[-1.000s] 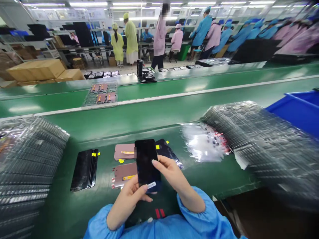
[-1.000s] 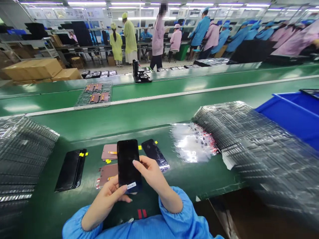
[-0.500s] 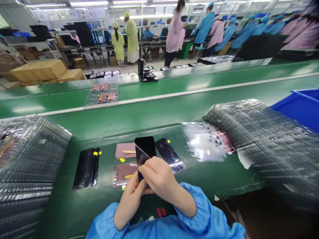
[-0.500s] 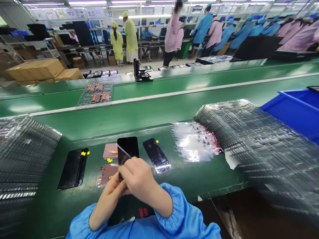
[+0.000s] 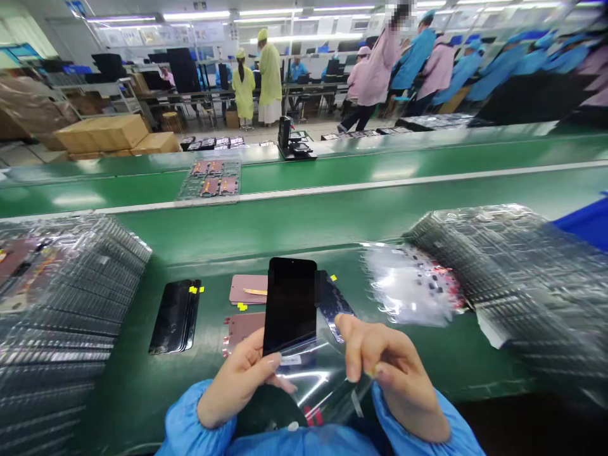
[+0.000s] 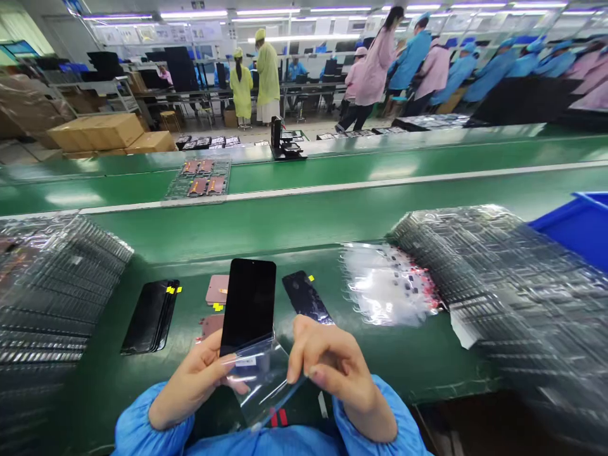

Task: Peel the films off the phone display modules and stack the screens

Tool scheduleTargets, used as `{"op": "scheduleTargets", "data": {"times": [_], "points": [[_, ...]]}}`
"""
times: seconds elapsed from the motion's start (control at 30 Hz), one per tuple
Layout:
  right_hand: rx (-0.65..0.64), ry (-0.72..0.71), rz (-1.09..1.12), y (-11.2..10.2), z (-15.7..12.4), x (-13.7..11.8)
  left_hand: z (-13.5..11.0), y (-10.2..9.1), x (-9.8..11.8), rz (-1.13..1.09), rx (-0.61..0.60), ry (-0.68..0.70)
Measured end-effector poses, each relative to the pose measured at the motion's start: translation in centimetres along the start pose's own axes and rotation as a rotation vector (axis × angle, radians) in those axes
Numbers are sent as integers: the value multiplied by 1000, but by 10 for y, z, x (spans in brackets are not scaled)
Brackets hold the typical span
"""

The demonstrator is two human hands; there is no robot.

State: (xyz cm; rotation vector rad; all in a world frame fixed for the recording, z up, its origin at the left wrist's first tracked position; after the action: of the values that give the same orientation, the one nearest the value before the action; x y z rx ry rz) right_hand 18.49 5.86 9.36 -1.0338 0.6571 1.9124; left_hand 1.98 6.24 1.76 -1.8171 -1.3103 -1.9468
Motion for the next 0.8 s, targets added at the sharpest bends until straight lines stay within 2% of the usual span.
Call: {"op": "scheduleTargets", "data": {"times": [0.1,0.27,0.47,0.8], "points": [[50,-18,93,-11,-6,12,0,11,0,-20,-63,-2],[76,-30,152,-14,-6,17,1,21,2,-64,-108,12],[100,-24,154,-16,-5,17,-1,23,3,-46,-107,14],[68,-54,107,-17,-7,18,-3,26,-1,-82,-138,11]]}}
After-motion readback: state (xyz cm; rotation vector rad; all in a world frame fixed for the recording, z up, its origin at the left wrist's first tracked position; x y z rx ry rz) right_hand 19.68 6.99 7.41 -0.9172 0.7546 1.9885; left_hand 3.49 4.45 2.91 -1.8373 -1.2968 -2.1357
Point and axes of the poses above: each hand's wrist, its own z-axis towards the middle knuckle, its own y-axis out of the palm, x = y × z, the point moved 9 cm from there along z, towards the middle knuckle, and after that the axes turned 11 degrees about -x, right-handed, at the moved point
